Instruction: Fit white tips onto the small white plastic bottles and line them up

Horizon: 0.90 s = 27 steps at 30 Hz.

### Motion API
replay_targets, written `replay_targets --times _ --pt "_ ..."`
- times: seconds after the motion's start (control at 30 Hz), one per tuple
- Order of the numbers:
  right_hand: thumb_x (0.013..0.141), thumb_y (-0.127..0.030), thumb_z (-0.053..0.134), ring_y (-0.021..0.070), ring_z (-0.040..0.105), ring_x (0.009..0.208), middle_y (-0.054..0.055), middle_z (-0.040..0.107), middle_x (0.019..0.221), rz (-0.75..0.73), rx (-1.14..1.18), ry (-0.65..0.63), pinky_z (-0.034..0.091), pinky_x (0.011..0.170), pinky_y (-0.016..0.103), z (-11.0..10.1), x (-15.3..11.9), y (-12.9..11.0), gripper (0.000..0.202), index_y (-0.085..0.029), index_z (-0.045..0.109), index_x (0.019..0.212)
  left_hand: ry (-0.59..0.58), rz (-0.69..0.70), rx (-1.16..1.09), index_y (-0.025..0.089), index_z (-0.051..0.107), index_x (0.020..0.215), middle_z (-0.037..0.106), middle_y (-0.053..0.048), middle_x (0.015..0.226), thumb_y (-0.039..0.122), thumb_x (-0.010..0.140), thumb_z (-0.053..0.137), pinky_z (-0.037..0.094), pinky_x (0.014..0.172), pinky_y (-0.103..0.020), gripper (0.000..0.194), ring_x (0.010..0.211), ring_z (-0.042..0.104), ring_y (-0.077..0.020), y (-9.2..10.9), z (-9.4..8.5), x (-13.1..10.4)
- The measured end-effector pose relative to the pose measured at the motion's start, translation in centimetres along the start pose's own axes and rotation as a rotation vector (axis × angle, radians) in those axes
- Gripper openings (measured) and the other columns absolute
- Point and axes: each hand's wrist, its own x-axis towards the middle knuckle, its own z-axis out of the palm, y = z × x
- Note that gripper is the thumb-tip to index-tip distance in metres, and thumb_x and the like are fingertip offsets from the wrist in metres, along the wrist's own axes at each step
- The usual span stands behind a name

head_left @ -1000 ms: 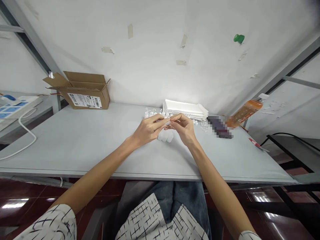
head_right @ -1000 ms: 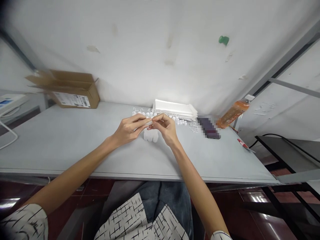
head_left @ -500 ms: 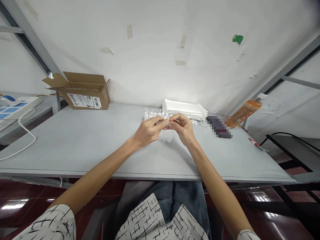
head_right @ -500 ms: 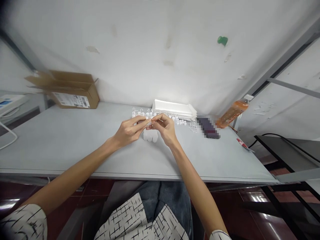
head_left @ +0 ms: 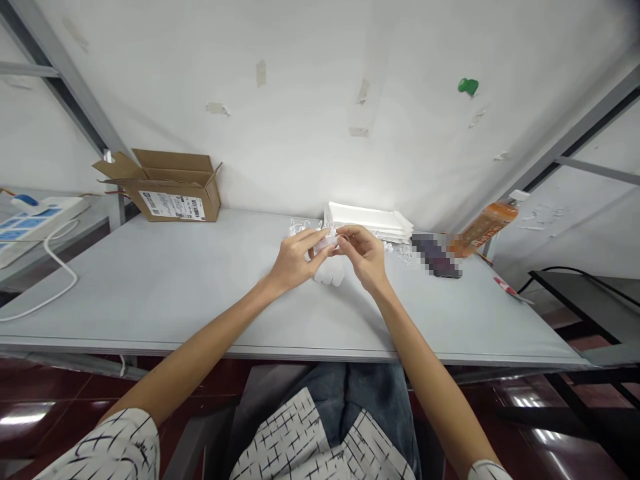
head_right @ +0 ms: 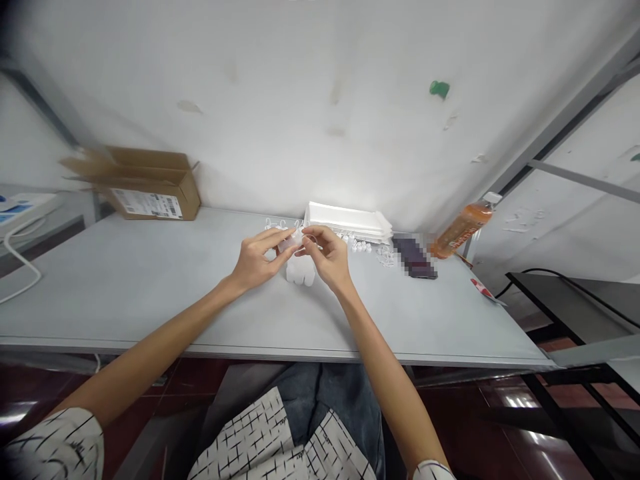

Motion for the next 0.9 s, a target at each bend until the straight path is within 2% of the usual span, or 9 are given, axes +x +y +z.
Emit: replay_targets --times 0.17,0.3,0.5,0.6,0.7,0.8,0.9 --pt "0.081 -0.047 0.074 0.0164 0.062 0.08 0.003 0.061 0.091 -0.045 -0.039 -0.004 0.065 0.073 0.04 -0.1 -0.1 0.5 0.028 -0.024 0.071 0.097 -0.083 -0.119 -0.053 0.015 0.075 0.1 0.074 -0.007 0.089 0.035 0.093 0.059 0.052 0.058 -0.023 0.026 0.063 0.061 -0.0111 0.0 -0.2 0.2" --pt "0.084 -0.038 0.072 0.0165 0.062 0.081 0.004 0.06 0.096 -0.124 -0.106 -0.002 0.065 0.071 0.039 -0.1 -0.2 0.7 0.019 -0.025 0.073 0.098 -0.149 -0.253 -0.105 0.016 0.075 0.101 0.075 -0.007 0.089 0.038 0.092 0.06 0.055 0.058 -0.023 0.028 0.07 0.066 -0.0139 0.0 -0.4 0.4" --pt "0.085 -0.032 0.069 0.0167 0.062 0.085 0.004 0.062 0.099 -0.138 -0.165 0.0 0.064 0.067 0.034 -0.1 -0.3 0.6 0.014 -0.025 0.072 0.097 -0.125 -0.243 -0.106 0.015 0.073 0.101 0.074 -0.008 0.095 0.041 0.087 0.066 0.055 0.058 -0.024 0.03 0.078 0.068 -0.0167 -0.2 -0.5 0.5" --pt "0.085 -0.035 0.068 0.0167 0.063 0.085 0.004 0.061 0.102 -0.141 -0.195 0.018 0.064 0.061 0.031 -0.1 -0.4 0.5 0.018 -0.025 0.07 0.1 -0.111 -0.312 -0.147 0.015 0.072 0.099 0.074 -0.008 0.093 0.041 0.087 0.065 0.052 0.055 -0.023 0.03 0.07 0.068 -0.0151 -0.2 -0.4 0.5" --pt "0.086 -0.036 0.066 0.0164 0.065 0.085 0.005 0.061 0.11 -0.187 -0.274 0.082 0.061 0.055 0.027 -0.4 -0.2 0.5 0.021 -0.025 0.068 0.105 -0.098 -0.478 -0.263 0.013 0.07 0.098 0.073 -0.009 0.095 0.044 0.087 0.065 0.048 0.047 -0.022 0.033 0.058 0.067 -0.0125 0.0 -0.7 0.7" --pt "0.089 -0.032 0.061 0.0164 0.065 0.085 0.006 0.061 0.112 -0.272 -0.419 0.211 0.057 0.054 0.026 -1.6 0.1 0.6 0.019 -0.025 0.067 0.106 -0.073 -0.613 -0.406 0.012 0.066 0.099 0.072 -0.011 0.096 0.047 0.084 0.068 0.048 0.047 -0.021 0.038 0.061 0.07 -0.0147 0.1 -1.1 1.2" --pt "0.09 -0.03 0.057 0.0165 0.065 0.079 0.006 0.063 0.105 -0.332 -0.599 0.32 0.054 0.052 0.026 -4.0 0.4 1.3 0.016 -0.023 0.066 0.1 -0.051 -0.714 -0.55 0.012 0.063 0.099 0.071 -0.01 0.093 0.049 0.084 0.067 0.05 0.05 -0.022 0.04 0.066 0.071 -0.0167 0.0 -1.5 1.6"
